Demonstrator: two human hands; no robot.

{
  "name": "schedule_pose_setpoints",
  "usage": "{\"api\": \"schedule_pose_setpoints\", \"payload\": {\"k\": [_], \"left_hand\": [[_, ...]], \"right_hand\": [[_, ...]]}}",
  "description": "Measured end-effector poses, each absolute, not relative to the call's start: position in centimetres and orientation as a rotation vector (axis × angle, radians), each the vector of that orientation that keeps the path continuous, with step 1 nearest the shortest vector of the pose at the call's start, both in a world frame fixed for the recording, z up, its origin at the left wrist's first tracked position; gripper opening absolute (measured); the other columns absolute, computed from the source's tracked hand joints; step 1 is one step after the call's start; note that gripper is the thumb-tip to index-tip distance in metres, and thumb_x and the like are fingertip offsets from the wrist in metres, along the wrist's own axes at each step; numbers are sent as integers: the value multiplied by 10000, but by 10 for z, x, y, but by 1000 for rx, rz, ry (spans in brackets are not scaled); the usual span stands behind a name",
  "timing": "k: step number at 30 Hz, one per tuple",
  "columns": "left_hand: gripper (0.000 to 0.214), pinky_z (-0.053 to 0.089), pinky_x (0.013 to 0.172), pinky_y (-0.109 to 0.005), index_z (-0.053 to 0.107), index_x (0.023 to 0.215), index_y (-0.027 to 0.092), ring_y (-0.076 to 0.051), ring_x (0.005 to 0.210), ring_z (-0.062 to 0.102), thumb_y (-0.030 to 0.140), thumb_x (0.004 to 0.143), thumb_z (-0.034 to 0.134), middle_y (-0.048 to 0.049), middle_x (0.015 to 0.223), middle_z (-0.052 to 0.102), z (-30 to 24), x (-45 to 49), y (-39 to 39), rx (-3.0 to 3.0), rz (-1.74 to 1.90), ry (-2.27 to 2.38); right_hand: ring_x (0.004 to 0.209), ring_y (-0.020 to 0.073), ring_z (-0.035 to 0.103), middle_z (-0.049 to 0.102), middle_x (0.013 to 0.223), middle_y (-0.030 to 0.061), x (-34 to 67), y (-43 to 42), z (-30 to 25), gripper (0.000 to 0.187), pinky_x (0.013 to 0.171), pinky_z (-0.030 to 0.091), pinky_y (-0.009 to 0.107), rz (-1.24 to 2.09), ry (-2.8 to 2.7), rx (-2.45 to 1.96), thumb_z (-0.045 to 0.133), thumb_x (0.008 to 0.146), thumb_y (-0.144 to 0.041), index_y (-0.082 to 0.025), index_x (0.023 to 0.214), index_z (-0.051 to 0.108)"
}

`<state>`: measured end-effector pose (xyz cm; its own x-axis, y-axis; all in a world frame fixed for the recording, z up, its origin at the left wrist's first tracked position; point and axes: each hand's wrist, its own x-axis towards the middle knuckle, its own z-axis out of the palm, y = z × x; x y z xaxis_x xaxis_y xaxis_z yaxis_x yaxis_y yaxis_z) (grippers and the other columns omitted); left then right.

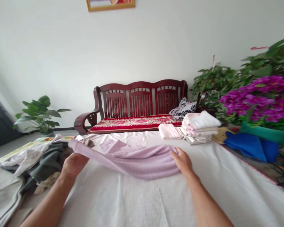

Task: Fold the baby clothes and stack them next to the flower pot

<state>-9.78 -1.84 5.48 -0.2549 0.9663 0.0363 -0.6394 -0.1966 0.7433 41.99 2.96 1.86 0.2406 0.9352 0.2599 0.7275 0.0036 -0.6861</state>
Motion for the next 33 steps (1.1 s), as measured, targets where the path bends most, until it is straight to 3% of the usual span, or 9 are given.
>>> {"api": "schedule_pose_setpoints", "payload": {"k": [6,10,14,18,24,29,33], "left_hand": [[335,592,808,-393,678,1054,186,-179,699,664,335,912,414,-20,724,672,44,-128,-27,390,1814,682],[328,593,768,-374,656,1111,182,-164,709,675,332,941,419,-17,785,680,46,-133,-27,419,1694,791],[337,564,687,-291,650,1155,188,-182,787,702,290,835,660,-62,966,728,55,-132,-26,529,1518,1158],[534,503,623,-257,690,1126,152,-235,801,697,289,629,831,-70,892,744,61,-136,-28,946,1250,1606],[492,445,571,-281,723,992,67,-233,622,639,240,531,726,-22,621,657,59,-149,-23,1383,917,2098],[605,476,605,-295,705,1078,96,-247,703,661,430,573,691,-73,794,730,65,-162,-28,1384,1045,1953],[446,510,746,-310,762,926,164,-260,829,687,368,535,699,-71,906,765,66,-176,-33,1615,745,1899]], "right_hand": [[711,219,620,678,685,8,423,33,16,365,640,409,274,375,-1539,-1770,499,767,-585,-239,792,615],[740,226,622,679,699,6,423,32,15,405,664,425,279,408,-1525,-1720,490,786,-609,-229,808,629],[868,250,650,732,830,11,423,26,21,426,764,473,295,576,-1465,-1555,525,778,-599,-220,890,682],[1038,291,654,751,1038,33,423,21,29,463,911,489,355,707,-1424,-1416,615,727,-545,-213,1038,700],[1096,298,651,742,1113,57,411,17,36,549,987,483,379,637,-1463,-1395,664,692,-519,-204,1141,683],[1075,293,670,749,1104,39,419,16,42,486,956,508,381,735,-1289,-1325,651,736,-512,-215,1119,684],[995,307,697,767,1030,42,443,18,41,460,899,533,398,821,-1364,-1440,684,686,-496,-213,1048,712]]}}
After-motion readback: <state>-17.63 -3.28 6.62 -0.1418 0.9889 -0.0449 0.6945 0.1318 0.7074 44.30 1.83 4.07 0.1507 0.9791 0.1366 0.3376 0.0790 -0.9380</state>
